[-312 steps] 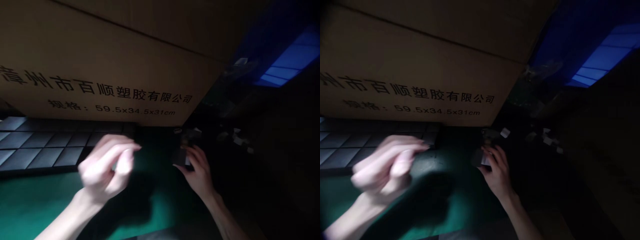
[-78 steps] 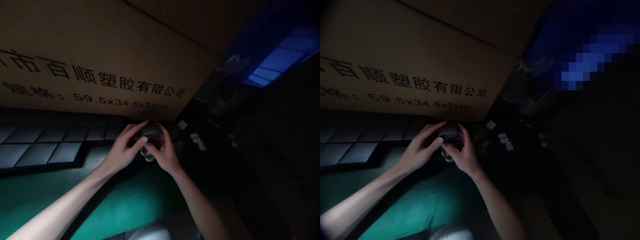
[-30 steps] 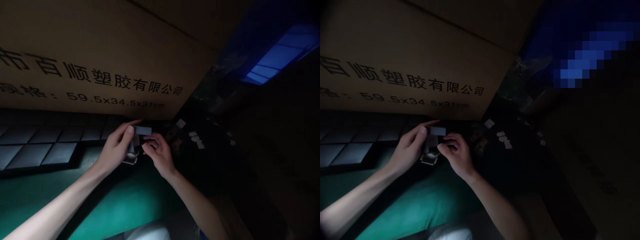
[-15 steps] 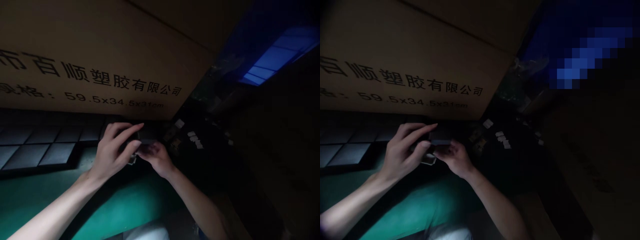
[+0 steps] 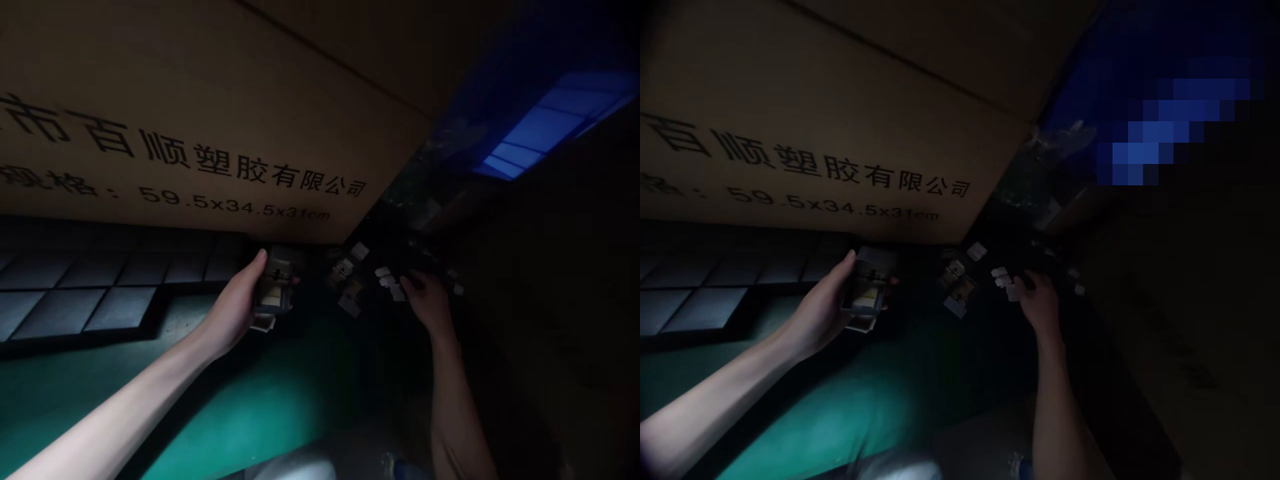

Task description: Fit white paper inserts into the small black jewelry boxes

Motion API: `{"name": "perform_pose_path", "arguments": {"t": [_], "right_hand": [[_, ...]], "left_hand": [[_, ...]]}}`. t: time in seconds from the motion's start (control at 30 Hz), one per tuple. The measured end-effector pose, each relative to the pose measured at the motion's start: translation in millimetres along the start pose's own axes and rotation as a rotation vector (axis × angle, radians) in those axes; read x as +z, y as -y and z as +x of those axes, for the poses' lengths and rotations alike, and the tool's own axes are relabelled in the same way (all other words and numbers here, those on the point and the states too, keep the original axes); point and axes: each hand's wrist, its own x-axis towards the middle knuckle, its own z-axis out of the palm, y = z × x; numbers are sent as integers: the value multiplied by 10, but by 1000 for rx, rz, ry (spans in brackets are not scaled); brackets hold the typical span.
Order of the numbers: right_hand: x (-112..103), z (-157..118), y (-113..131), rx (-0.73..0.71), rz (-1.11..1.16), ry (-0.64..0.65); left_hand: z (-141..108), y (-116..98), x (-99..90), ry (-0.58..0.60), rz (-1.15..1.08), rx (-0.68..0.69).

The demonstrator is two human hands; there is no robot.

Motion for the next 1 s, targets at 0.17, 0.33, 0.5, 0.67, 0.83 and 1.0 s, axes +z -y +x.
{"name": "perform_pose_path", "arguments": {"t": [0.17, 0.33, 0.5, 0.67, 0.83, 1.0], "right_hand": [[-17, -122, -282, 88, -58, 242], [-84, -290, -90, 119, 72, 245], [-71, -512, 559, -117, 369, 127], [365, -830, 1512, -694, 536, 194], [813, -1041, 1799, -738, 534, 201], [973, -1084, 1674, -630, 621, 130]], "left_hand": [[-4, 2, 15, -14, 31, -17], [-27, -81, 65, -39, -41, -67], [-18, -54, 54, 29, -61, -76], [15, 11, 36, 39, -71, 1], [43, 25, 11, -25, -73, 56], [26, 55, -5, 45, 49, 122]]}}
